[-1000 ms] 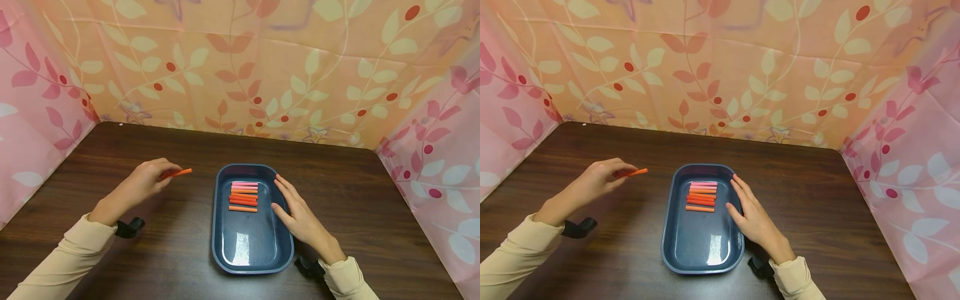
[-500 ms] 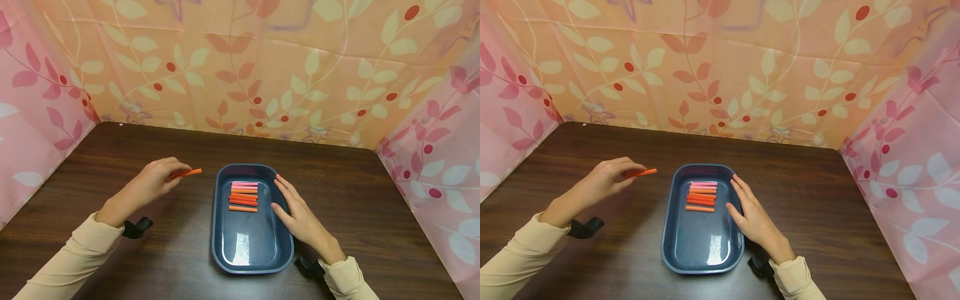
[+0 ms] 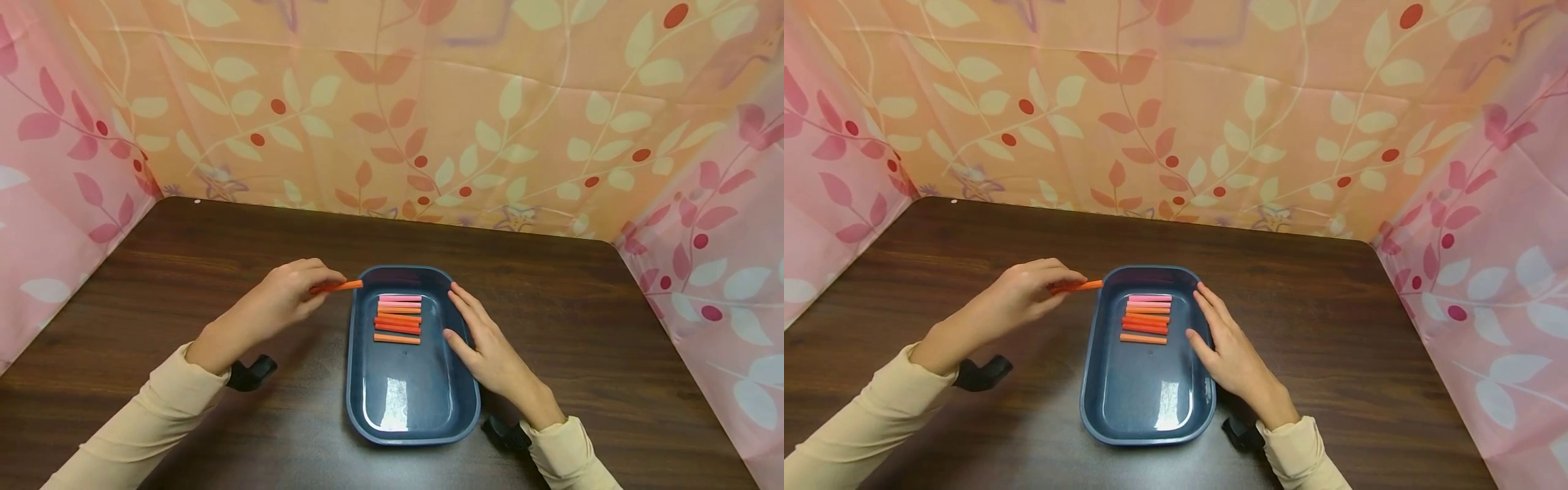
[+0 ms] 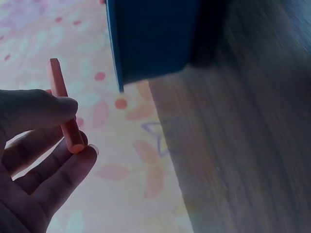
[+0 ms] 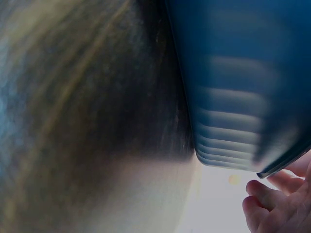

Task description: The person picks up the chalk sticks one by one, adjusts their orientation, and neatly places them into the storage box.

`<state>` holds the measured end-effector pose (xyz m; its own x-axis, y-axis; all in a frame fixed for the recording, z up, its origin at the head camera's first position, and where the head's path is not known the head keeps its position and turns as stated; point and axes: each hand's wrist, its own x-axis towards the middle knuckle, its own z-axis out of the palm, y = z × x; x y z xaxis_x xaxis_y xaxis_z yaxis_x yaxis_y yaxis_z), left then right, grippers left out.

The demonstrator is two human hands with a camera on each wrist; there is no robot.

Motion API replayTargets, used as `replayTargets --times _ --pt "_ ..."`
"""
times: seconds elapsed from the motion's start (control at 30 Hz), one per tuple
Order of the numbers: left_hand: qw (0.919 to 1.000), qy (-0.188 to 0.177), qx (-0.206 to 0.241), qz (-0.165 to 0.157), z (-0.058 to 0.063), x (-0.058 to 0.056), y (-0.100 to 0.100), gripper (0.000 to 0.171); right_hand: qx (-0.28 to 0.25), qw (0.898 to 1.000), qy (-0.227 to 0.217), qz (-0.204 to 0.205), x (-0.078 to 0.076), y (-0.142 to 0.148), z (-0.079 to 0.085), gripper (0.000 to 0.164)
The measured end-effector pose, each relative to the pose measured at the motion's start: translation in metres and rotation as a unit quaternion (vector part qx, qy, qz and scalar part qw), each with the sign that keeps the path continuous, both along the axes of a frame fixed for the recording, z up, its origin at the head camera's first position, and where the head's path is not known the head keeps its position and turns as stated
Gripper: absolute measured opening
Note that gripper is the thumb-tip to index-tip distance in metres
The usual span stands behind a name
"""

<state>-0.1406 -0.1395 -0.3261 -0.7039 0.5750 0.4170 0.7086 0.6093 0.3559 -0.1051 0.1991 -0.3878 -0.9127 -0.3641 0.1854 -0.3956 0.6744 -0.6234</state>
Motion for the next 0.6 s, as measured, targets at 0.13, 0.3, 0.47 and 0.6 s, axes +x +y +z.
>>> replayTargets --times 0.13,0.3,0.47,0.6 --pt "0.9999 -0.010 -0.003 -0.011 0.002 0.001 0.011 0.033 -0.001 1.000 -0.002 0.001 0.000 0.000 0.000 0.066" --pt "0.9996 -0.019 -0.007 -0.019 0.001 0.002 0.023 0.033 0.001 1.000 0.002 0.001 -0.001 0.001 0.000 0.066" --pt "0.9990 -0.016 -0.012 -0.040 -0.001 0.003 0.033 0.031 0.001 1.000 0.006 0.002 -0.001 0.001 0.000 0.066" --pt "0.9979 0.003 -0.015 -0.063 -0.005 0.003 0.042 0.029 0.002 1.000 0.007 0.003 0.000 0.001 -0.001 0.066"
